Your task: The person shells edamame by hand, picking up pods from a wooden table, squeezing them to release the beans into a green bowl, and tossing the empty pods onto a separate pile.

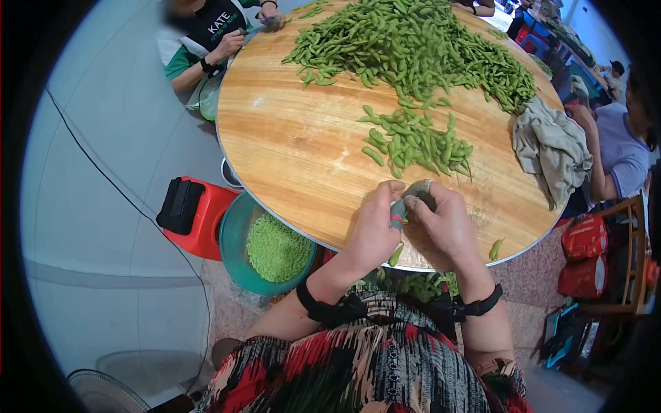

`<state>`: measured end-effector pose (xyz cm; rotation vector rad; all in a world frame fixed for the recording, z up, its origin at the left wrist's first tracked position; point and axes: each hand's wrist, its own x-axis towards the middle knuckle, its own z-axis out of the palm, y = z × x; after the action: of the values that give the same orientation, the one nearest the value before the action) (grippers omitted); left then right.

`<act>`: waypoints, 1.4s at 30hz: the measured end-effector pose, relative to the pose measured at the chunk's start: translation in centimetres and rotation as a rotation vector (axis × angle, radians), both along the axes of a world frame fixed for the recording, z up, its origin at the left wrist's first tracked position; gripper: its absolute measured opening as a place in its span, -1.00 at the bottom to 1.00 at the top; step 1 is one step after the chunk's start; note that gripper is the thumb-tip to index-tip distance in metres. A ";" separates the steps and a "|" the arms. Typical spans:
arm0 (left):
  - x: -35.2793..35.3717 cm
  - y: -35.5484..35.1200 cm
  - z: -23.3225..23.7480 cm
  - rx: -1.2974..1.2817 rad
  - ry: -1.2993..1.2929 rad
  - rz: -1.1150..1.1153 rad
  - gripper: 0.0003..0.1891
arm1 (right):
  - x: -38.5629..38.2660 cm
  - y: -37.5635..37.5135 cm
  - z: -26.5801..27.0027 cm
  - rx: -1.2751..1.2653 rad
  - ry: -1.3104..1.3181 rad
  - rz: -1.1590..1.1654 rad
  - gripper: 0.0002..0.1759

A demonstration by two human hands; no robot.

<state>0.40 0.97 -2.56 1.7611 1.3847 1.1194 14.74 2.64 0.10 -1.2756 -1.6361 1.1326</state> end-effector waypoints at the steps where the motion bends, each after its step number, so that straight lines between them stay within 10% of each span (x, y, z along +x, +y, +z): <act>1: 0.0 0.0 0.2 0.002 -0.001 -0.005 -0.54 | 0.2 -0.1 0.0 0.060 -0.015 -0.082 -0.82; 5: -1.8 0.0 -0.7 -0.371 -0.403 -0.160 -0.59 | 2.6 0.2 1.8 0.016 0.008 -0.302 -0.79; 8: -3.5 0.1 0.9 -0.453 -0.679 -0.140 -0.64 | 4.9 0.0 3.7 -0.246 -0.135 0.266 -0.79; 13: -3.4 0.6 1.8 -0.523 -0.924 -0.152 -0.71 | 2.8 1.1 2.1 0.275 -0.626 -0.004 -0.76; 17: -2.4 0.7 1.5 -0.585 -0.877 -0.144 -0.72 | 1.2 0.3 1.1 0.217 -0.801 -0.045 -0.76; 19: -1.4 0.6 1.7 0.030 -0.088 -0.165 -0.70 | 1.6 0.4 0.3 0.233 -0.810 -0.062 -0.77; 22: -0.5 0.1 2.6 0.079 0.006 -0.187 -0.67 | 2.5 0.3 -0.5 0.164 -0.258 0.003 -0.77; 24: -0.3 0.2 2.3 0.084 0.052 -0.223 -0.67 | 2.8 -0.3 -0.2 -0.374 0.262 0.048 -0.77; 27: -0.2 0.6 1.3 0.060 -0.154 -0.222 -0.73 | 2.9 -1.1 0.9 -0.479 0.437 -0.023 -0.76; 29: -0.2 0.6 1.3 -0.484 -0.781 -0.198 -0.81 | 2.1 -1.8 1.8 -0.452 0.487 -0.018 -0.75; 42: 0.0 -0.2 1.8 -0.439 -0.814 -0.178 -0.87 | 2.3 -3.1 1.8 -0.608 0.617 0.239 -0.69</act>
<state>0.39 0.74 -0.72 0.9208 0.8533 1.1353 17.01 -0.50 1.95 -0.9266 -1.0207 2.0365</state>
